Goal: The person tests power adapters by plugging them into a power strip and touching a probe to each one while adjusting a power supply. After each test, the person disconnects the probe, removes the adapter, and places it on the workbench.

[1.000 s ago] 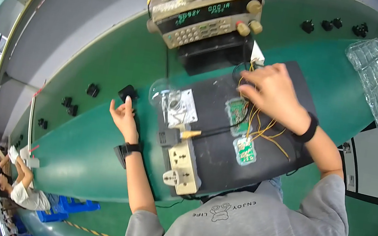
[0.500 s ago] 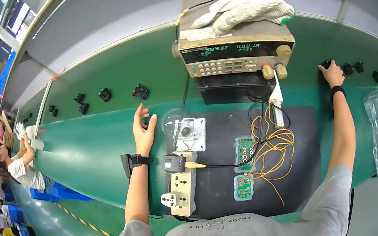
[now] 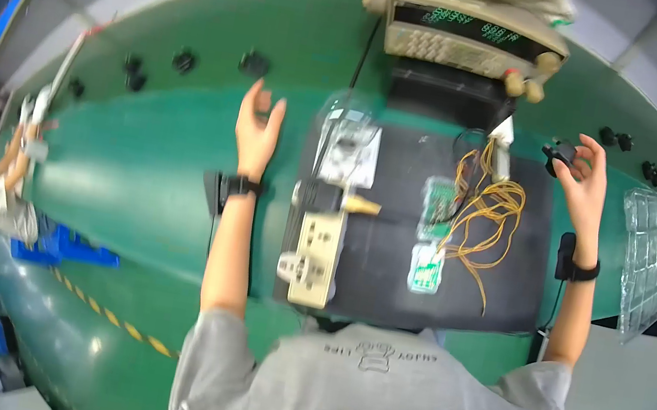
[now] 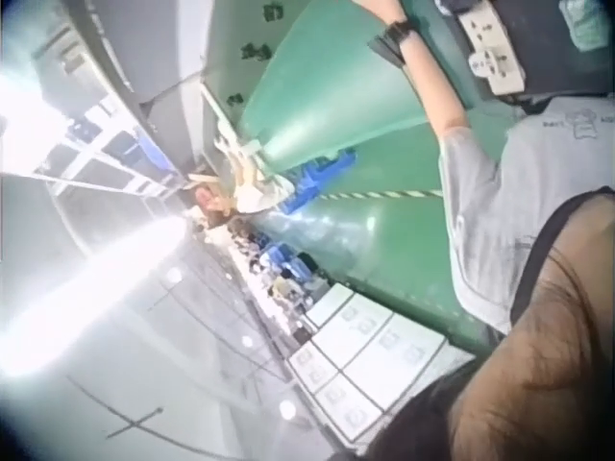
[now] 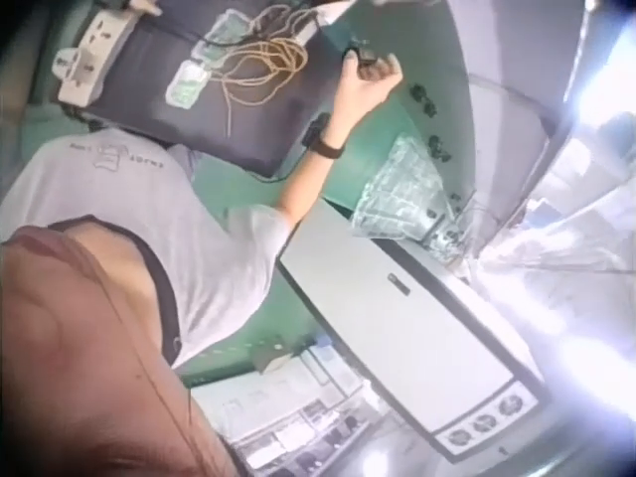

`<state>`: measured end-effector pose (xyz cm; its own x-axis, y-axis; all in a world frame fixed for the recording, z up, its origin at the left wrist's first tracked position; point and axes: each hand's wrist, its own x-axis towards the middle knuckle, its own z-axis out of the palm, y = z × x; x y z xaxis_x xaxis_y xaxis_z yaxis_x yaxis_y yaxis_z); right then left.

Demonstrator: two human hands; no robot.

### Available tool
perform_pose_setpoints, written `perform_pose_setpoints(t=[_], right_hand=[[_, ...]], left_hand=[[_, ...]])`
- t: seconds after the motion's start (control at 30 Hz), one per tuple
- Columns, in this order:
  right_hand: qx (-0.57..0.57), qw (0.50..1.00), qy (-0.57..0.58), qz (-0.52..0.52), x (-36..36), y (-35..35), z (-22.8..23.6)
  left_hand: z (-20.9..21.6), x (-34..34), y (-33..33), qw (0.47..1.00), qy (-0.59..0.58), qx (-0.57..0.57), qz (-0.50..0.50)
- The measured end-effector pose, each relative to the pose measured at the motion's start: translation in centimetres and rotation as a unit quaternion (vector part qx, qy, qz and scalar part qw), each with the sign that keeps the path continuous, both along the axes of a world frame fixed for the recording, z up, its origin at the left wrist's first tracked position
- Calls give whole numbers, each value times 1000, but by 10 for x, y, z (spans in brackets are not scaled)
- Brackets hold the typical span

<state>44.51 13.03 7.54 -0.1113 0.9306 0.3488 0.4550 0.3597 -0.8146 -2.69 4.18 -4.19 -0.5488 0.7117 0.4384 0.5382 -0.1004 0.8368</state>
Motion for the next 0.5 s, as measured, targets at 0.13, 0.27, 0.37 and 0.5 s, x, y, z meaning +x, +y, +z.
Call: perform_pose_setpoints(t=[0.13, 0.27, 0.37, 0.5], right_hand=[[37, 991, -46, 121, -85, -113, 33], [26, 920, -106, 375, -149, -164, 27], [57, 896, -112, 426, -186, -180, 11], [96, 855, -231, 455, -208, -189, 19]], left_hand=[[5, 0, -2, 998, 18, 33, 52], [-7, 5, -7, 992, 97, 49, 68], [-2, 12, -11, 992, 104, 31, 61], [-2, 13, -16, 996, 76, 7, 50]])
